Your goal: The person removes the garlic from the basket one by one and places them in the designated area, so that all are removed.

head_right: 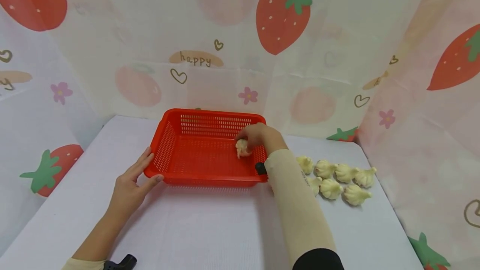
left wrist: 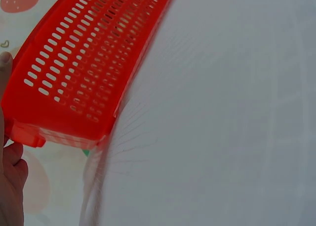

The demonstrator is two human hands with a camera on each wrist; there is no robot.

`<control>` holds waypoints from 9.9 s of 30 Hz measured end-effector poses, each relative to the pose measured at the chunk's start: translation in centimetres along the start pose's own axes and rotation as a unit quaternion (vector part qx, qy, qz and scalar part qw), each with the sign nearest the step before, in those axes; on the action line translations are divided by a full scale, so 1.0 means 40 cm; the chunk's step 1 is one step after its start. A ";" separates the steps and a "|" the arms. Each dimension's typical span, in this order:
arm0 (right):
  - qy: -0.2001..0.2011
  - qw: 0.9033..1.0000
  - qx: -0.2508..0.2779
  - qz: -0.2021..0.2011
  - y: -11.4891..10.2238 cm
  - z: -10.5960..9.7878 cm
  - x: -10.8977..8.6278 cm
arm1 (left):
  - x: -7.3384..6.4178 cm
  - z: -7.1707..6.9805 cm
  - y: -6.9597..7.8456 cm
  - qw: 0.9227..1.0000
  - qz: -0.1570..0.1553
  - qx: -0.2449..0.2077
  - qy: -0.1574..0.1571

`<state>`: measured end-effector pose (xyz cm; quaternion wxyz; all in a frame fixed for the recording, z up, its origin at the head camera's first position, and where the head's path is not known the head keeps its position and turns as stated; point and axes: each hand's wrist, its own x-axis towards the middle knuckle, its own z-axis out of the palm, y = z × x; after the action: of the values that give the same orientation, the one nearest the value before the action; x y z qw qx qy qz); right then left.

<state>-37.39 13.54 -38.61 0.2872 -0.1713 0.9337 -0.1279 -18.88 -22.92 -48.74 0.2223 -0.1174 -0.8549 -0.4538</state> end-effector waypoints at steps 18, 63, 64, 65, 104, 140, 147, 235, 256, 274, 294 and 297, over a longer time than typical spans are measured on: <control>0.023 0.991 0.085 -0.102 -0.016 0.047 0.078 | -0.005 -0.004 -0.006 1.000 0.002 0.004 -0.004; 0.027 0.996 0.060 -0.056 -0.012 0.060 0.090 | -0.003 -0.012 0.011 1.000 -0.004 0.007 -0.004; 0.031 0.996 0.057 -0.057 -0.013 0.060 0.093 | -0.002 -0.012 0.011 1.000 -0.003 0.009 -0.003; 0.036 0.996 0.053 -0.060 -0.015 0.060 0.094 | -0.001 -0.013 0.011 1.000 -0.003 0.011 -0.002; 0.156 0.965 0.186 -0.102 -0.006 0.060 0.107 | 0.002 -0.005 0.001 1.000 -0.007 0.002 -0.009; 0.318 0.892 0.278 -0.162 0.005 -0.023 -0.189 | -0.011 0.003 0.005 1.000 -0.001 0.014 0.000; 0.329 0.876 0.314 -0.162 0.045 0.001 -0.255 | -0.015 0.006 0.008 1.000 -0.006 0.015 -0.001; 0.506 0.792 0.268 0.210 0.688 0.326 -0.776 | -0.005 0.006 0.013 0.999 0.021 0.026 0.016; 0.470 0.841 0.161 0.214 0.730 0.352 -0.734 | -0.002 0.003 0.017 0.999 0.026 0.023 0.022; 0.450 0.861 0.156 0.177 0.741 0.357 -0.740 | -0.003 0.006 0.014 0.999 0.025 0.023 0.018; 0.437 0.856 0.173 0.216 0.727 0.353 -0.742 | -0.004 0.007 0.013 0.999 0.018 0.022 0.015; 0.445 0.852 0.175 0.213 0.722 0.350 -0.747 | -0.003 0.006 0.012 1.000 0.013 0.021 0.012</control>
<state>-13.19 49.59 -44.87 -0.1136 0.1604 0.9373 -0.2878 -18.66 -22.46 -48.55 0.2412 -0.1185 -0.8600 -0.4337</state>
